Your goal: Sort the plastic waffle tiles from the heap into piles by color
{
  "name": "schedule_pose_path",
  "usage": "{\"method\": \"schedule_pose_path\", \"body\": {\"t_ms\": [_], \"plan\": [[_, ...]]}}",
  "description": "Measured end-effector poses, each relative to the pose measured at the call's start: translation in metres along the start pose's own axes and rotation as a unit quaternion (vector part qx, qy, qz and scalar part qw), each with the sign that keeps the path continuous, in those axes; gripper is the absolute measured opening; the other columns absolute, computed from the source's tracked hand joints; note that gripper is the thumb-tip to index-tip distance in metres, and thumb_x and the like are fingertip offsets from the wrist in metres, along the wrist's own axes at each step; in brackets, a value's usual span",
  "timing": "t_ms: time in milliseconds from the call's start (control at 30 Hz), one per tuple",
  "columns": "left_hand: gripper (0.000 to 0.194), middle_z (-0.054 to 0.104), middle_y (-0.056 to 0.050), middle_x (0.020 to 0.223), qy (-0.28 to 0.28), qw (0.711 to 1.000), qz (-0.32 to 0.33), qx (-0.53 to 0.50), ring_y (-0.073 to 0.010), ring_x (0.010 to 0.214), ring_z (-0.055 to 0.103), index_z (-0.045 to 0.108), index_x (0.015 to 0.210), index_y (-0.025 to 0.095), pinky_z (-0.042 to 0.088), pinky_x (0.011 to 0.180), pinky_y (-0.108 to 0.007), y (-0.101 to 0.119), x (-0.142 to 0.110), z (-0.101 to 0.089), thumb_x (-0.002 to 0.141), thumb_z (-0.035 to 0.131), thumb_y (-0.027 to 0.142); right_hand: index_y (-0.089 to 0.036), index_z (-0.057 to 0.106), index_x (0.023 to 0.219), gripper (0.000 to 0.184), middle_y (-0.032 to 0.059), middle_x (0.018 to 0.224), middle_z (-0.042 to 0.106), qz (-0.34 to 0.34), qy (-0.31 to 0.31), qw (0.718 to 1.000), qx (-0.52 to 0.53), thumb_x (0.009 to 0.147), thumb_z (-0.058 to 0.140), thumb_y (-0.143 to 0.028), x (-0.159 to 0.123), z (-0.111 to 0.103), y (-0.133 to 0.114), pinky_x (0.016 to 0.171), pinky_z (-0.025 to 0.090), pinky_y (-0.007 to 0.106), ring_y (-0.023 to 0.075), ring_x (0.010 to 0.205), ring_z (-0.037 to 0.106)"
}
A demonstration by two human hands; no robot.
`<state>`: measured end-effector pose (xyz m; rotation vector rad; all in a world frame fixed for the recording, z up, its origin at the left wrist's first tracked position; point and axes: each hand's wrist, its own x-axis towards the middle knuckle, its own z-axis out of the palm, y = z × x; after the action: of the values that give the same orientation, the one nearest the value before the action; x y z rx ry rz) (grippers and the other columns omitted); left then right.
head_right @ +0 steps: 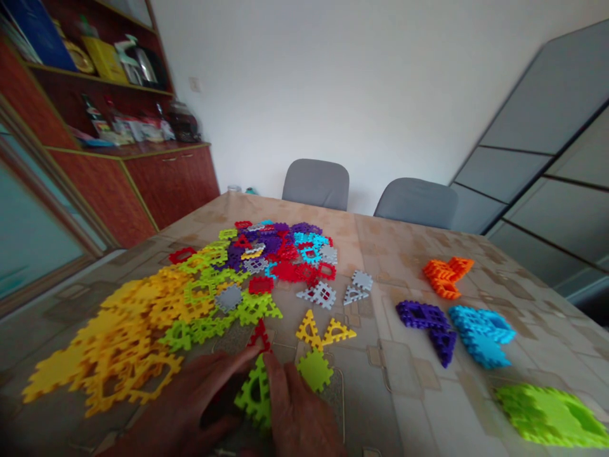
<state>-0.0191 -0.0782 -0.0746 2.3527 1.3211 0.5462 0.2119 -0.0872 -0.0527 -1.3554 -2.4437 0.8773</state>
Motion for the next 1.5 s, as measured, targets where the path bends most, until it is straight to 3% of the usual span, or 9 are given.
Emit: {"method": "schedule_pose_path", "body": {"t_ms": [100, 200, 300, 433, 667, 833, 1200, 1300, 1500], "plan": [[0.082, 0.069, -0.002, 0.132, 0.005, 1.000, -0.016, 0.006, -0.0287, 0.115, 0.065, 0.045, 0.144, 0.036, 0.052, 0.097, -0.039, 0.004, 0.001, -0.008, 0.069, 0.068, 0.011, -0.028, 0.005, 0.162, 0.130, 0.0193, 0.158, 0.037, -0.037, 0.000, 0.997, -0.064, 0.063, 0.089, -0.028, 0.002, -0.020, -0.001, 0.103, 0.051, 0.047, 0.0398, 0.136, 0.048], [0.062, 0.074, -0.003, 0.119, 0.048, 0.999, -0.015, 0.013, -0.0271, 0.105, 0.069, 0.058, 0.132, 0.033, 0.054, 0.089, -0.034, 0.005, 0.000, -0.019, 0.073, 0.070, 0.017, -0.029, 0.009, 0.161, 0.129, 0.0164, 0.166, 0.024, -0.115, -0.050, 0.987, -0.105, 0.060, 0.090, -0.022, 0.008, -0.048, -0.009, 0.115, 0.038, 0.050, 0.0396, 0.146, 0.032], [0.035, 0.076, -0.002, 0.104, 0.069, 0.997, -0.029, 0.015, -0.0244, 0.093, 0.070, 0.068, 0.110, 0.030, 0.054, 0.081, -0.030, 0.003, -0.002, -0.029, 0.076, 0.070, 0.022, -0.031, 0.020, 0.159, 0.117, 0.0115, 0.163, 0.033, -0.147, -0.103, 0.978, -0.101, 0.064, 0.088, -0.019, 0.017, -0.065, -0.019, 0.116, 0.037, 0.047, 0.0350, 0.143, 0.037], [0.007, 0.073, 0.001, 0.087, 0.057, 0.996, -0.060, 0.012, -0.0203, 0.079, 0.068, 0.065, 0.086, 0.026, 0.050, 0.071, -0.027, -0.003, -0.001, -0.040, 0.080, 0.065, 0.022, -0.027, 0.033, 0.154, 0.101, 0.0112, 0.156, 0.043, -0.154, -0.134, 0.974, -0.101, 0.067, 0.086, -0.026, 0.027, -0.069, -0.026, 0.111, 0.040, 0.046, 0.0342, 0.135, 0.044], [0.004, 0.066, 0.002, 0.077, 0.027, 0.998, -0.058, 0.010, -0.0191, 0.071, 0.063, 0.061, 0.080, 0.024, 0.043, 0.063, -0.026, 0.004, 0.003, -0.041, 0.082, 0.063, 0.021, -0.023, 0.039, 0.149, 0.097, 0.0122, 0.148, 0.049, -0.169, -0.135, 0.966, -0.140, 0.064, 0.087, -0.027, 0.037, -0.067, -0.025, 0.107, 0.042, 0.046, 0.0331, 0.131, 0.046], [0.011, 0.065, 0.002, 0.075, 0.032, 0.999, -0.005, 0.030, -0.0191, 0.071, 0.062, 0.058, 0.077, 0.023, 0.040, 0.061, -0.025, 0.010, 0.001, -0.037, 0.076, 0.066, 0.015, -0.016, 0.052, 0.136, 0.075, 0.0122, 0.138, 0.057, -0.179, -0.127, 0.966, -0.140, 0.071, 0.083, -0.035, 0.041, -0.065, -0.024, 0.108, 0.042, 0.046, 0.0316, 0.127, 0.050], [0.018, 0.069, 0.001, 0.086, -0.023, 0.999, 0.027, 0.036, -0.0211, 0.081, 0.061, 0.058, 0.083, 0.023, 0.042, 0.069, -0.029, 0.015, 0.003, -0.031, 0.075, 0.069, 0.010, -0.014, 0.052, 0.137, 0.075, 0.0144, 0.143, 0.055, -0.182, -0.095, 0.972, -0.118, 0.074, 0.079, -0.043, 0.038, -0.055, -0.017, 0.114, 0.035, 0.041, 0.0312, 0.132, 0.048], [0.022, 0.069, 0.001, 0.091, -0.020, 0.999, 0.028, 0.035, -0.0221, 0.085, 0.061, 0.058, 0.085, 0.023, 0.042, 0.072, -0.030, 0.011, 0.000, -0.028, 0.073, 0.069, 0.009, -0.011, 0.051, 0.140, 0.080, 0.0167, 0.145, 0.053, -0.185, -0.104, 0.969, -0.125, 0.073, 0.080, -0.043, 0.039, -0.056, -0.020, 0.116, 0.034, 0.041, 0.0319, 0.135, 0.045], [0.033, 0.066, 0.003, 0.092, 0.015, 0.999, 0.048, 0.014, -0.0212, 0.087, 0.058, 0.055, 0.088, 0.025, 0.039, 0.077, -0.032, 0.005, -0.006, -0.014, 0.066, 0.065, 0.002, -0.011, 0.056, 0.132, 0.063, 0.0164, 0.136, 0.060, -0.161, -0.093, 0.971, -0.149, 0.080, 0.075, -0.041, 0.028, -0.061, -0.027, 0.109, 0.042, 0.042, 0.0312, 0.125, 0.053]]}}
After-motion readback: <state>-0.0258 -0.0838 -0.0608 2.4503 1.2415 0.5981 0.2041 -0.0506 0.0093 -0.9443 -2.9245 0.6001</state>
